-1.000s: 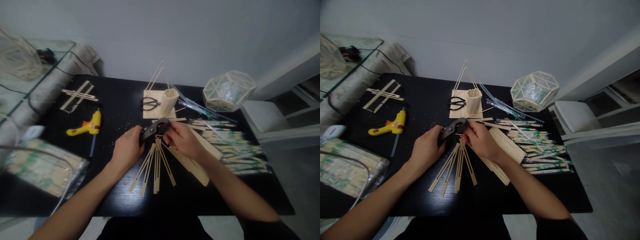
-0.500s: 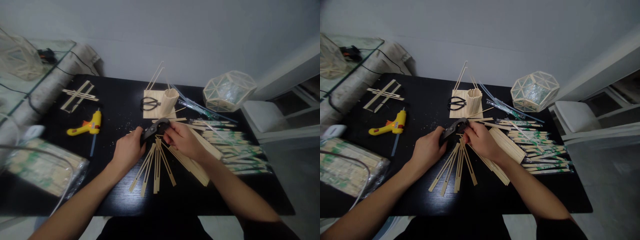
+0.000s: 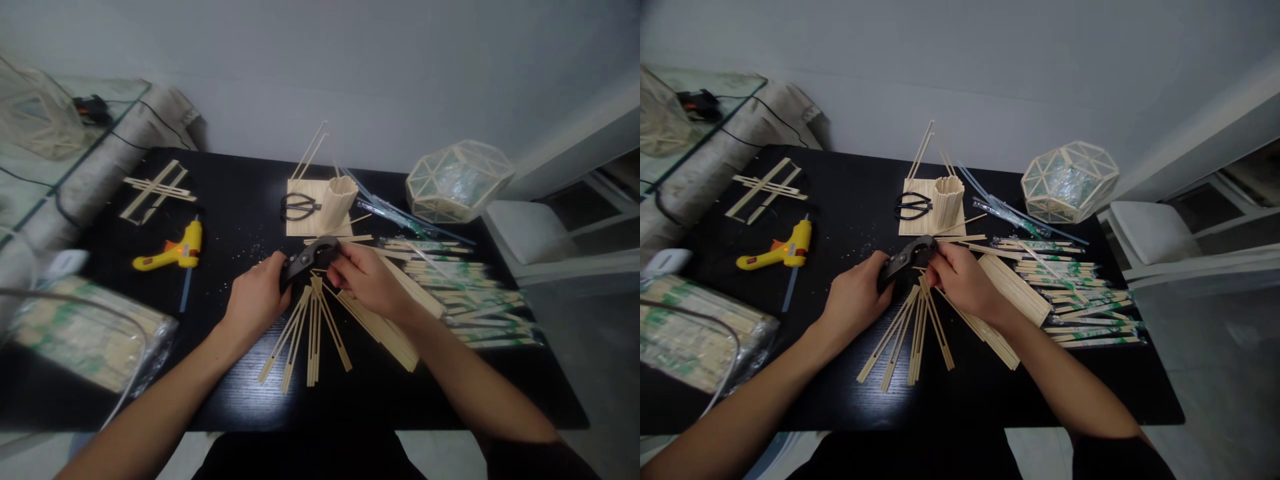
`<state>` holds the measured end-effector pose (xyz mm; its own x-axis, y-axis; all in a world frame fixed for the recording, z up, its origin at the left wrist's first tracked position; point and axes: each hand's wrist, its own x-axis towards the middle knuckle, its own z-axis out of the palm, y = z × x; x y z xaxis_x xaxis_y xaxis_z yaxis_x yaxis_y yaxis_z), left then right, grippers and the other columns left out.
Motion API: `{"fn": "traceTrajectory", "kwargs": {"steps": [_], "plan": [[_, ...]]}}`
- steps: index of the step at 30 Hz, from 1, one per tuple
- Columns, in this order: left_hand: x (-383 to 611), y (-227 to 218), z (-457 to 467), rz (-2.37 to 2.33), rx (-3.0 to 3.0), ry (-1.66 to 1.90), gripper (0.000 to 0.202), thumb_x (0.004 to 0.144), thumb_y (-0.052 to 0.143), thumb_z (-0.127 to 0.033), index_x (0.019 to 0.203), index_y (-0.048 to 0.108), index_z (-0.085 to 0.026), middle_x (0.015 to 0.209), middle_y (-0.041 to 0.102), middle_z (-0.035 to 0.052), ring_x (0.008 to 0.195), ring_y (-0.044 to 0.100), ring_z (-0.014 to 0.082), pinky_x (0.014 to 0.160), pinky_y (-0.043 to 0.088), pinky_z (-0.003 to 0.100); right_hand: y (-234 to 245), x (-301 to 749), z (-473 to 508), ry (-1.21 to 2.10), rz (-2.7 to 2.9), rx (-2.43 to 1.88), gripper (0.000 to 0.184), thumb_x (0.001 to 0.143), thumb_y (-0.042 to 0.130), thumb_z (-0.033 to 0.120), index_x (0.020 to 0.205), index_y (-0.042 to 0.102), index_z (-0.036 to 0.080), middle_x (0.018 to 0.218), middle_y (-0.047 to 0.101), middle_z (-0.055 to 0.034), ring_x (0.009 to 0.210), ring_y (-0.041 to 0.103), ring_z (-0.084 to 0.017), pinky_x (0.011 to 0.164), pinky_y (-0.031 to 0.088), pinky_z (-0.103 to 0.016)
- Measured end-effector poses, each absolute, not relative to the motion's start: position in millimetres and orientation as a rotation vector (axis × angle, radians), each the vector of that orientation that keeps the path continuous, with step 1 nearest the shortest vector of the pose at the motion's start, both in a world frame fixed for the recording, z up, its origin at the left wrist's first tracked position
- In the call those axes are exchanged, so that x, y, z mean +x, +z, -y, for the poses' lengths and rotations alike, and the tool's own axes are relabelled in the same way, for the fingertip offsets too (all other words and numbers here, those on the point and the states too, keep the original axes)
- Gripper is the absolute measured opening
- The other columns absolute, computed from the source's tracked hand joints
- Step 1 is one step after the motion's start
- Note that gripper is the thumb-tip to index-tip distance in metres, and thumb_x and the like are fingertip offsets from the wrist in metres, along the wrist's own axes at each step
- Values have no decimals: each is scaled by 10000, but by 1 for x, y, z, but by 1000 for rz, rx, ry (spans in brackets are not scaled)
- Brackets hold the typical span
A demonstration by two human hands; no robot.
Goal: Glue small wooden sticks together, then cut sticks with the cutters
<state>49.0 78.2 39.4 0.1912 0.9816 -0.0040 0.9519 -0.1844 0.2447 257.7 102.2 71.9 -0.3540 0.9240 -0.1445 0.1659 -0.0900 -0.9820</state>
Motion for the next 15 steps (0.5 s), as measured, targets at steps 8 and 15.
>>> {"fn": "traceTrajectory", "kwargs": {"steps": [8, 15], "plan": [[50, 42, -79, -1853, 2260, 234, 100, 940, 522, -252, 1028, 538, -205, 876, 715, 72, 826, 727, 275, 644, 462, 324, 71, 257, -102, 1501, 1539, -1216, 349, 1008, 553, 463, 777, 537, 203, 610, 555, 38, 468, 399, -78, 444, 296, -227], [48, 36, -80, -1815, 2287, 369, 233, 913, 549, -225, 1143, 559, -191, 1026, 714, 91, 962, 701, 280, 794, 519, 354, 72, 259, -104, 1365, 1652, -1254, 344, 1029, 524, 405, 752, 547, 201, 633, 576, 25, 537, 465, -103, 537, 356, -254]]}}
